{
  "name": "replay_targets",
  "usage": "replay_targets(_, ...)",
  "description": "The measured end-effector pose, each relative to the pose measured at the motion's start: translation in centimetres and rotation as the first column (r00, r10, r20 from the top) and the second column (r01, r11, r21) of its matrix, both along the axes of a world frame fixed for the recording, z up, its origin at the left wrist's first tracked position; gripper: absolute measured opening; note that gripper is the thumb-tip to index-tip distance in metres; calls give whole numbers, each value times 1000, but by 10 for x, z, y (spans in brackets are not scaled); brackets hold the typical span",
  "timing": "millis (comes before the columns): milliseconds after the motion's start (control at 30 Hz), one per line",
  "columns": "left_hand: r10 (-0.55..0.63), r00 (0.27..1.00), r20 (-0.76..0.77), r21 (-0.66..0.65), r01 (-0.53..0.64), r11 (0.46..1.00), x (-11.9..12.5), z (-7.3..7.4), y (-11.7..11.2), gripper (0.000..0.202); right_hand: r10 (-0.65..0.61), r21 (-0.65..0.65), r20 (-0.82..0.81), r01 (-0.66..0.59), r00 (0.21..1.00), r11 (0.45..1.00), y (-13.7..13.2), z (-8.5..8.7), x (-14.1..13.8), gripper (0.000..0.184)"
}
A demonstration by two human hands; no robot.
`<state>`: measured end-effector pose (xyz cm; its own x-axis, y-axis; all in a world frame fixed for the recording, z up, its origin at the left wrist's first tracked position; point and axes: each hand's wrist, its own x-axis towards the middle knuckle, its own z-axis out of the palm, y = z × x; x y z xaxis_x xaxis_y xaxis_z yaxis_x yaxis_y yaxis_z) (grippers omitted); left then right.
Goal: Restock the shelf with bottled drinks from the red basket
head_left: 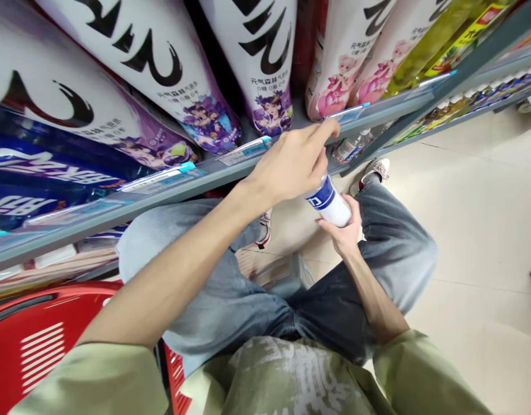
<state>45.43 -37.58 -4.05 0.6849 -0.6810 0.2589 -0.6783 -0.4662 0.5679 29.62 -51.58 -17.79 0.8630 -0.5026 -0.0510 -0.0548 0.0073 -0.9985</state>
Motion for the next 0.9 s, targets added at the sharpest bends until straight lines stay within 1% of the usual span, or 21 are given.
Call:
replay_targets(33, 10, 1000, -5, -18, -10, 1000, -2, 1, 0, 38, -44, -174, 79, 58, 996, 983, -3, 3, -2, 78)
replay_targets(67, 24, 1000, -14, -38, -24, 999, -5, 2, -1, 38, -79, -309, 169, 129, 982, 942, -6, 6, -4, 73)
replay_targets(100, 34, 999, -24, -56, -35, 998, -7, 2, -2, 38, -102, -401, 255, 202, 961, 894, -7, 8, -6, 68)
replay_targets(133, 41, 999, -35, -71, -44, 996, -9, 2, -4, 38, -121, -459, 329, 270, 937, 847, -7, 10, -9, 64)
replay_targets(200, 54, 997, -58, -96, -59, 994, -10, -2, -7, 37, -158, -508, 430, 383, 889, 772, -5, 10, -12, 55)
replay_targets(300, 87, 992, -87, -120, -97, 988, -7, -11, -11, 34, -246, -536, 457, 485, 855, 691, -5, 6, -16, 42)
replay_targets(367, 108, 989, -100, -143, -122, 982, -4, -17, -11, 31, -277, -561, 434, 498, 857, 661, -7, 3, -16, 38)
replay_targets(433, 129, 986, -109, -170, -146, 974, -2, -21, -10, 29, -246, -583, 437, 481, 865, 655, -9, 3, -15, 37)
replay_targets(500, 149, 981, -122, -187, -171, 967, -2, -22, -9, 28, -178, -593, 462, 452, 869, 666, -10, 6, -15, 38)
replay_targets(567, 156, 978, -139, -193, -182, 964, -4, -19, -10, 24, -146, -586, 462, 426, 874, 689, -8, 9, -16, 44)
replay_targets(633, 150, 977, -150, -197, -178, 964, -7, -15, -11, 19, -174, -544, 407, 391, 897, 743, -5, 13, -16, 49)
replay_targets(667, 142, 978, -153, -200, -171, 965, -8, -13, -11, 16, -197, -502, 361, 368, 911, 782, -3, 15, -16, 53)
replay_targets(733, 120, 978, -169, -214, -155, 964, -9, -9, -11, 11, -232, -369, 264, 320, 936, 872, -1, 19, -16, 66)
replay_targets(800, 96, 971, -220, -210, -143, 967, -7, -5, -10, 11, -219, -170, 165, 247, 962, 954, -1, 23, -15, 79)
replay_targets(833, 84, 962, -259, -196, -137, 971, -6, -4, -10, 14, -196, -36, 109, 201, 974, 979, -2, 24, -13, 82)
replay_targets(867, 69, 952, -298, -176, -126, 976, -5, -3, -9, 17, -171, 123, 53, 164, 984, 979, -4, 25, -11, 78)
replay_targets(900, 50, 942, -330, -148, -104, 984, -4, -2, -9, 19, -156, 295, -5, 150, 988, 944, -6, 26, -9, 69)
